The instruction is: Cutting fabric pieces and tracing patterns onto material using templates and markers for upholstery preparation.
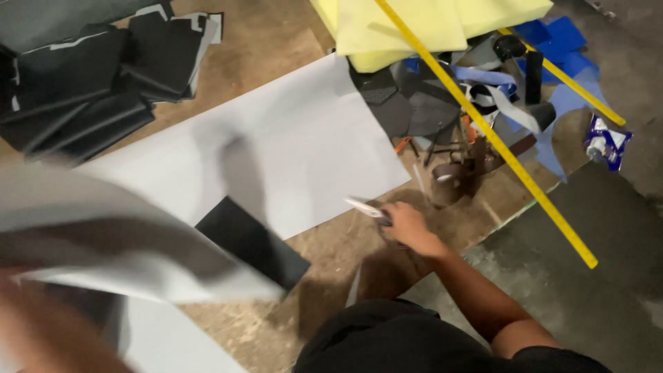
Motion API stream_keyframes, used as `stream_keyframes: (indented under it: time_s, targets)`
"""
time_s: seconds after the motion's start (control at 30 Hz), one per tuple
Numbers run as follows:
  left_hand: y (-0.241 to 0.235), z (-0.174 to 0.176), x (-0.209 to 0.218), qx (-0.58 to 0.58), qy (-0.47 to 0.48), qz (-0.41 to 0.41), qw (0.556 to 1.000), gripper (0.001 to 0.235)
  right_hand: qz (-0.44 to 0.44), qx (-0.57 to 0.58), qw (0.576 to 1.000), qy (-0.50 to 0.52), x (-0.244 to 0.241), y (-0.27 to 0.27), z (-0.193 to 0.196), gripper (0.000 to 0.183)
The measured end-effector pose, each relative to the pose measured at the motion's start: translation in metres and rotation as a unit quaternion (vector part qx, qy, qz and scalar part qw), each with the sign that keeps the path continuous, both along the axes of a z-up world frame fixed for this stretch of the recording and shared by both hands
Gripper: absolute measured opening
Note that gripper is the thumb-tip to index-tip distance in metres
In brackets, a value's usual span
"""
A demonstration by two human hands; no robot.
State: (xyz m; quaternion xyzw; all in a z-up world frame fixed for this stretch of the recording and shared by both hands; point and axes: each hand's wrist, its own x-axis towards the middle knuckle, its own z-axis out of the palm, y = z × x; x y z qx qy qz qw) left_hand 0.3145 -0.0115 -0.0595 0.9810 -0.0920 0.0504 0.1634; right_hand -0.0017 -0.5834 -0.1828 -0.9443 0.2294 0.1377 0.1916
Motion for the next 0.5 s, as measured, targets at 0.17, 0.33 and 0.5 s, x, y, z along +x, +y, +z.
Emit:
stream_keyframes:
  time_s: [0.17,0.33,0.5]
  targets:
    - [-0.009,-0.045,-0.086,0.002,-0.106,0.051,0.993,0.041,-0.049,0.016,0.998,0.03,-0.022,-0.115,-0.024,0.036]
    - [-0.048,-0.129,-0.258,0.011,-0.207,0.121,0.971,0.043,-0.164,0.022,0.983,-0.08,0.032,-0.208,-0.054,0.02]
    - [-0.159,-0.186,-0.369,0.028,-0.317,0.188,0.929,0.049,-0.206,-0.041,0.963,-0.167,0.069,-0.264,-0.089,0.042]
